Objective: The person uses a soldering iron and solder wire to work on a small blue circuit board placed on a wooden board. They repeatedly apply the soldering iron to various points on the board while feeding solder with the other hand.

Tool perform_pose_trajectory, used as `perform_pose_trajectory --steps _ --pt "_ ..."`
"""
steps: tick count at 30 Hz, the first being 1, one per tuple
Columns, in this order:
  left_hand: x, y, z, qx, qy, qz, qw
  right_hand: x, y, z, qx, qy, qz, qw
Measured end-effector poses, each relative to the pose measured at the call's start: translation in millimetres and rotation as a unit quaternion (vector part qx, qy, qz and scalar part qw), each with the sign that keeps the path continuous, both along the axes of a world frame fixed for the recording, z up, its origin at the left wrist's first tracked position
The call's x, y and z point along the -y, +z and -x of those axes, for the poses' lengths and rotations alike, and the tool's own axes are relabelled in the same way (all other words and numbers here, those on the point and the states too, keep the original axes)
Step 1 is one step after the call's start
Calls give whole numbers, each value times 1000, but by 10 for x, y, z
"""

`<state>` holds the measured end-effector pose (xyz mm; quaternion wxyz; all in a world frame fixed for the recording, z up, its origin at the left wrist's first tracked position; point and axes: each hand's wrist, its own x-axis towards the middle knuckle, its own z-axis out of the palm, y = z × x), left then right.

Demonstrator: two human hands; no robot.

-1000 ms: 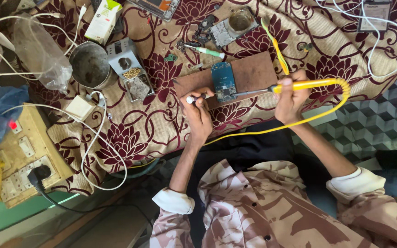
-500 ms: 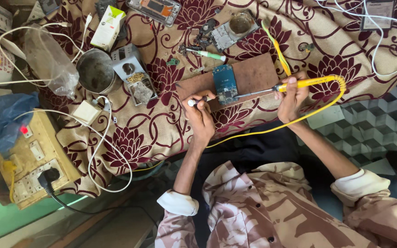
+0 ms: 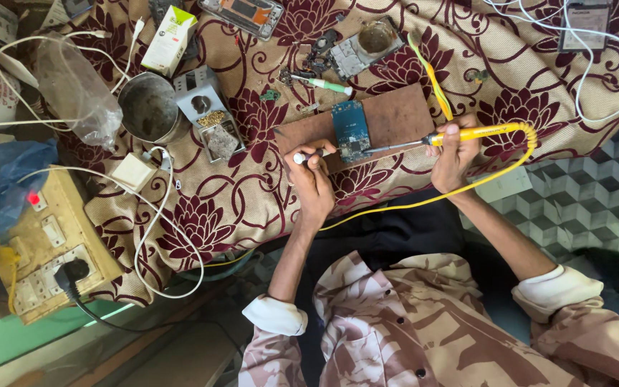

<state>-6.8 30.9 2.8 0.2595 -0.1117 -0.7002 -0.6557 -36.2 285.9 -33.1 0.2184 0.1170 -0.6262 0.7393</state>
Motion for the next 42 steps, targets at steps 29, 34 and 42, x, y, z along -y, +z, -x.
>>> perform_pose_trajectory --steps 29,34,42 --pt "6 4 -6 11 -12 -9 1000 61 44 -62 2 -13 -7 1000" --pt "16 0 15 -4 -5 16 1000 51 97 -64 -10 -17 -47 999" --pt "7 14 -6 -3 -3 12 1000 73 222 -129 -69 -91 -181 977"
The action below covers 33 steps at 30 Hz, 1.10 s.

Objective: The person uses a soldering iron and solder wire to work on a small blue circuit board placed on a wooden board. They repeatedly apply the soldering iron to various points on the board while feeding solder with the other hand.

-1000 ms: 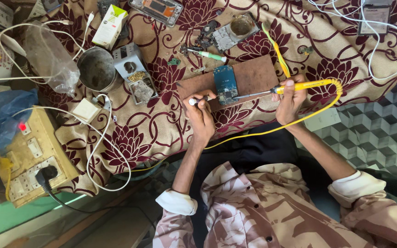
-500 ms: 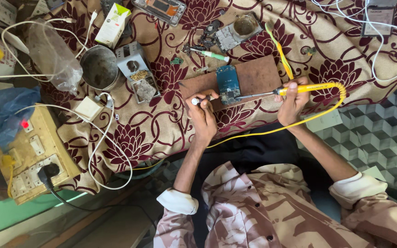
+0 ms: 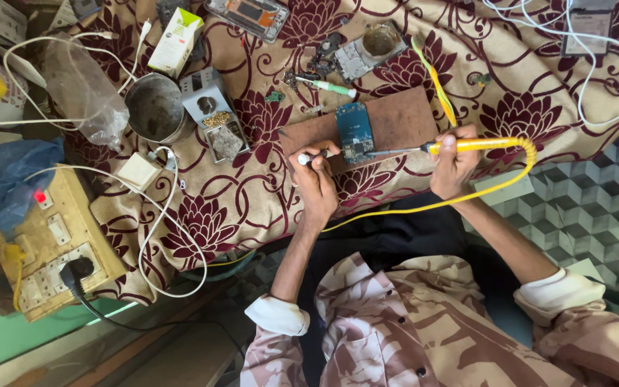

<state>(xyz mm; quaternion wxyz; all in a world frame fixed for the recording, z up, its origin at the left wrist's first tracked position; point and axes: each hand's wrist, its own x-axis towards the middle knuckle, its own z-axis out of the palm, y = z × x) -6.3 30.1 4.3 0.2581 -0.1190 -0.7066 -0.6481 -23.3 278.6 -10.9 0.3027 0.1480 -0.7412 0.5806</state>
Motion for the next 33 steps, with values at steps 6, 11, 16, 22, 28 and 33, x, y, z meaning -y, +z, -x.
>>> perform_pose_trajectory --steps 6,11,16,22,28,33 --pt "-4 5 24 13 -7 -19 1000 27 58 1 5 13 15 1000" --pt "-1 -3 14 7 0 -11 1000 59 46 -31 6 13 26 1000" --pt "-13 -14 11 10 -1 -16 1000 41 -6 -54 9 -3 18 1000" --pt "1 5 -2 24 -8 -12 1000 0 -68 -55 9 -30 1 1000" --pt "-5 1 -12 25 -1 -11 1000 -15 -66 -36 26 2 43 999" --pt "-22 -32 6 3 -9 -25 1000 -66 8 -67 0 -22 -73 997"
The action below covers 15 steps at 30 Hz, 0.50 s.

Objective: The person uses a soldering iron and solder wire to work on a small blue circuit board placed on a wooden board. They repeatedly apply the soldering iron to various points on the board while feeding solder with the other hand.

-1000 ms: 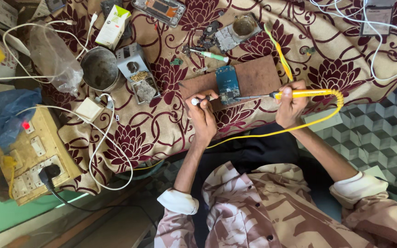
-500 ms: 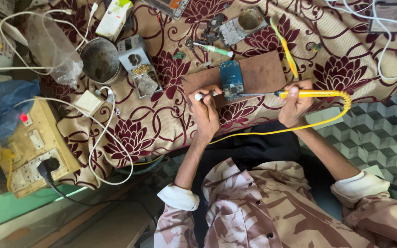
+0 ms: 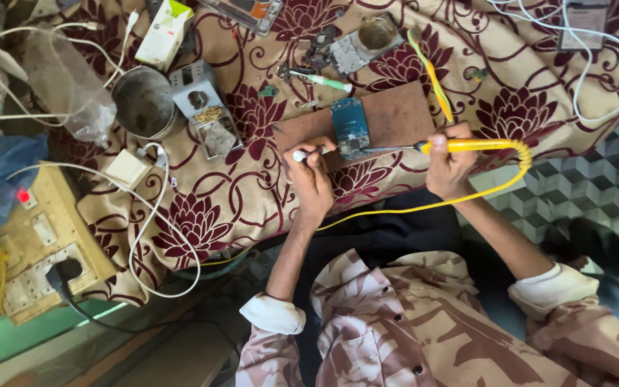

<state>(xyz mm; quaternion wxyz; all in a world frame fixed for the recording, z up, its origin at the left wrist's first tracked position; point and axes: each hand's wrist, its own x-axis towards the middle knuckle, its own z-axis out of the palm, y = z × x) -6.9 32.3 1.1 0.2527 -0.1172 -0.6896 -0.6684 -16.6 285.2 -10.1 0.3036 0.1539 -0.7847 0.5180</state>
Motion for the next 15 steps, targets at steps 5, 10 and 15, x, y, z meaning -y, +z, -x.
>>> perform_pose_trajectory --steps 5,10,15 --pt "-6 -4 1 3 -6 -14 1000 40 172 -15 -5 44 -48 998" --pt "1 21 -9 0 -2 11 1000 76 535 23 -32 84 -103 991" --pt "-6 44 11 -4 16 23 1000 155 870 -20 4 88 -150 985"
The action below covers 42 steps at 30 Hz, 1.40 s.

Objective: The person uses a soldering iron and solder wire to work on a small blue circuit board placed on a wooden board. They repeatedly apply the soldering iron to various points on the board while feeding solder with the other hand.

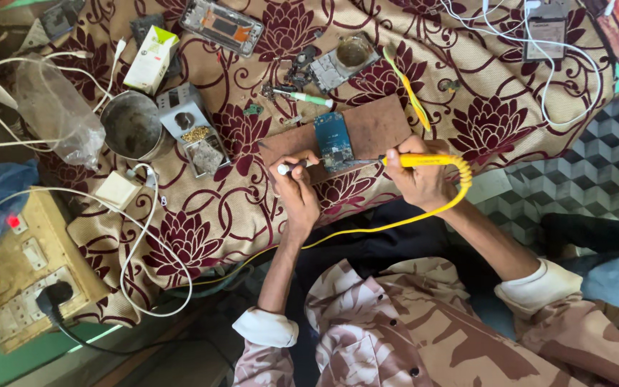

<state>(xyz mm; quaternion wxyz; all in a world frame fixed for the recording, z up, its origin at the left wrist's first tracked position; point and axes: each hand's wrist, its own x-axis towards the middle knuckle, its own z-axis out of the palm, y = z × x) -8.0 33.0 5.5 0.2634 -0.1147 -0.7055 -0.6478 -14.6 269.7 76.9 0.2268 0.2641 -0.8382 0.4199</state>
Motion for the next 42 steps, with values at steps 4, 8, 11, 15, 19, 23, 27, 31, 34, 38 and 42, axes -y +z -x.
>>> perform_pose_trajectory --steps 4,8,11,15,19,23,27,31,34,38,42 --pt "4 12 31 5 21 24 999 129 111 11 -19 12 14 1000" --pt "-7 28 41 3 13 15 1000 210 157 57 -34 7 8 999" --pt "1 39 27 -4 14 23 1000 272 182 85 -30 6 9 999" --pt "-8 37 21 4 2 1 1000 300 238 114 -24 15 22 999" --pt "-8 22 29 10 -4 -3 1000 311 258 125 -7 12 30 999" --pt "-2 36 31 3 -14 -11 1000 326 198 145 -7 -3 13 1000" --pt "4 68 18 4 -11 -7 1000 305 90 240 25 -7 24 999" --pt "12 76 34 -8 6 24 1000 235 20 298 59 0 39 997" --pt "18 73 52 -18 -1 21 1000 197 41 257 109 31 41 993" --pt "27 82 31 -3 2 35 999 288 138 182 69 13 50 996" --pt "4 109 27 -50 13 51 997 417 259 150 -53 -81 -31 995"
